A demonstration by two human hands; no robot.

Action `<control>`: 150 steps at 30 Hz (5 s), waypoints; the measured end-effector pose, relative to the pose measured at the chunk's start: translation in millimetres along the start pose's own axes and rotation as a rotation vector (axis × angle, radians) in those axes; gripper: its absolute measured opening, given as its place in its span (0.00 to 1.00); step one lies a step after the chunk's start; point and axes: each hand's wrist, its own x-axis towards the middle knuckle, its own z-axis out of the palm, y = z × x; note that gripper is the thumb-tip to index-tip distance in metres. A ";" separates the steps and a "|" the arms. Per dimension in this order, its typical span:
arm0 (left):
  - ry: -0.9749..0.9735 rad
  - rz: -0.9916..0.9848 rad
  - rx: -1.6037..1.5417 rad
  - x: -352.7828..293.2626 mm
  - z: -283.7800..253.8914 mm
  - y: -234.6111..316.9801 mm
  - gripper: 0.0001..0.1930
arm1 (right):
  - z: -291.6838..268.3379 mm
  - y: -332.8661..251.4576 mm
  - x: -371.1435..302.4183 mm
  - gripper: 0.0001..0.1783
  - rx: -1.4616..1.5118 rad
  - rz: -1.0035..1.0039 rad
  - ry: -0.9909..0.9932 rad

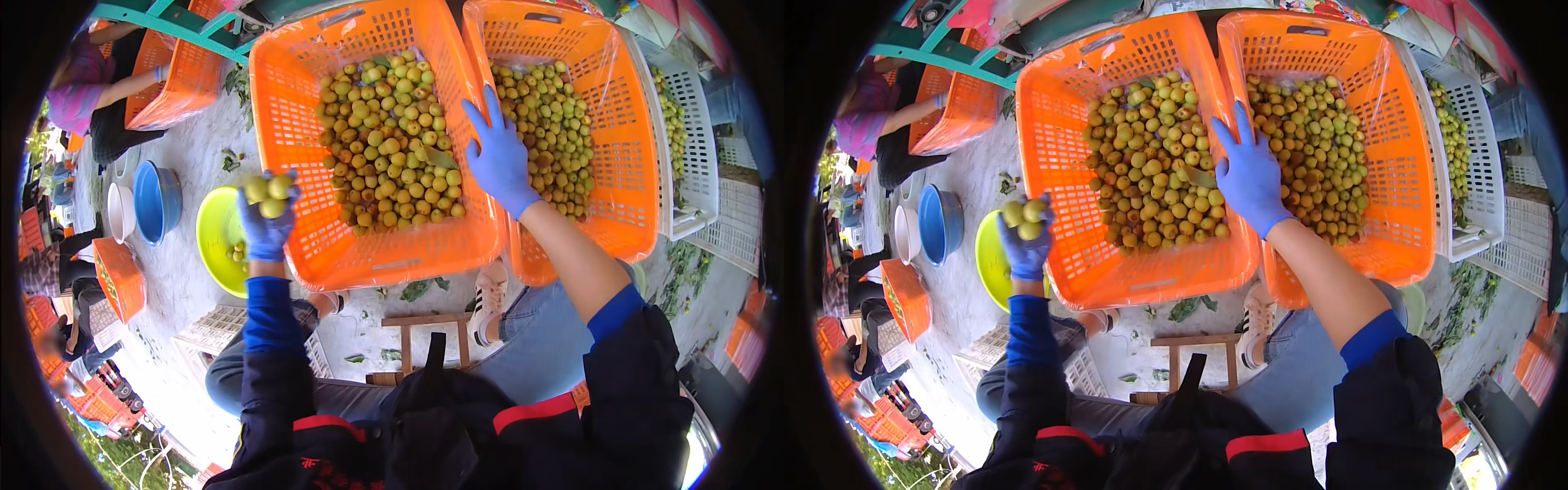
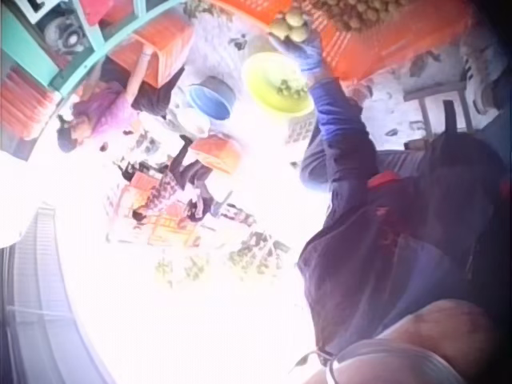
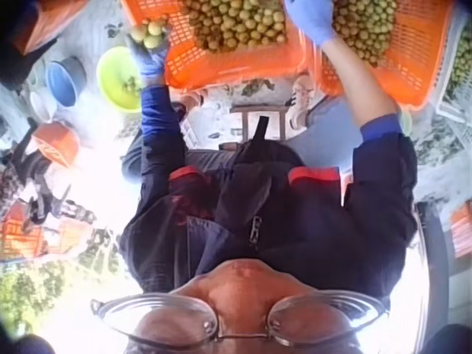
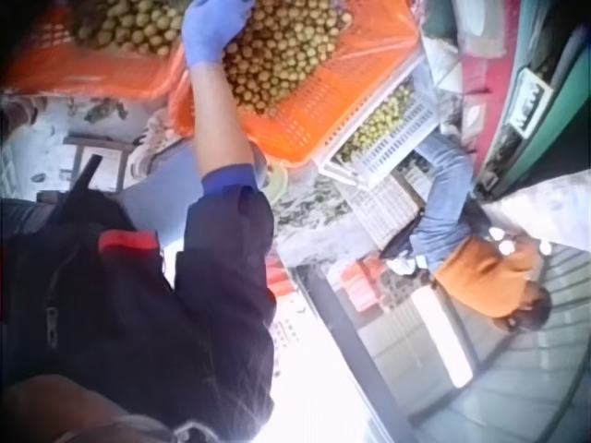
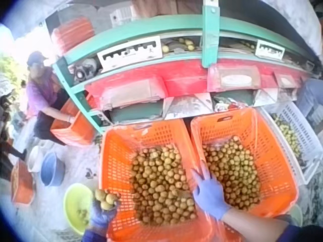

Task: The person sorts small green-yellow fruits from two orange baskets into a yellow bowl, picking them one by one and occasionally tossing them. The person wears blue gloves and works at a low height with multiple baskets and bowls nearby.

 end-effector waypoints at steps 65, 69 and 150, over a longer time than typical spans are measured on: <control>-0.629 -0.268 2.524 58.9 -29.0 -259.7 0.08 | -4.8 0.5 -1.8 0.30 0.023 0.042 -0.032; -0.482 -0.508 2.340 62.7 -29.6 -254.3 0.12 | -6.1 2.6 -1.6 0.30 0.008 0.049 -0.047; 0.549 0.347 1.851 -171.4 143.8 58.0 0.21 | -10.6 1.4 -2.3 0.29 -0.007 0.038 -0.057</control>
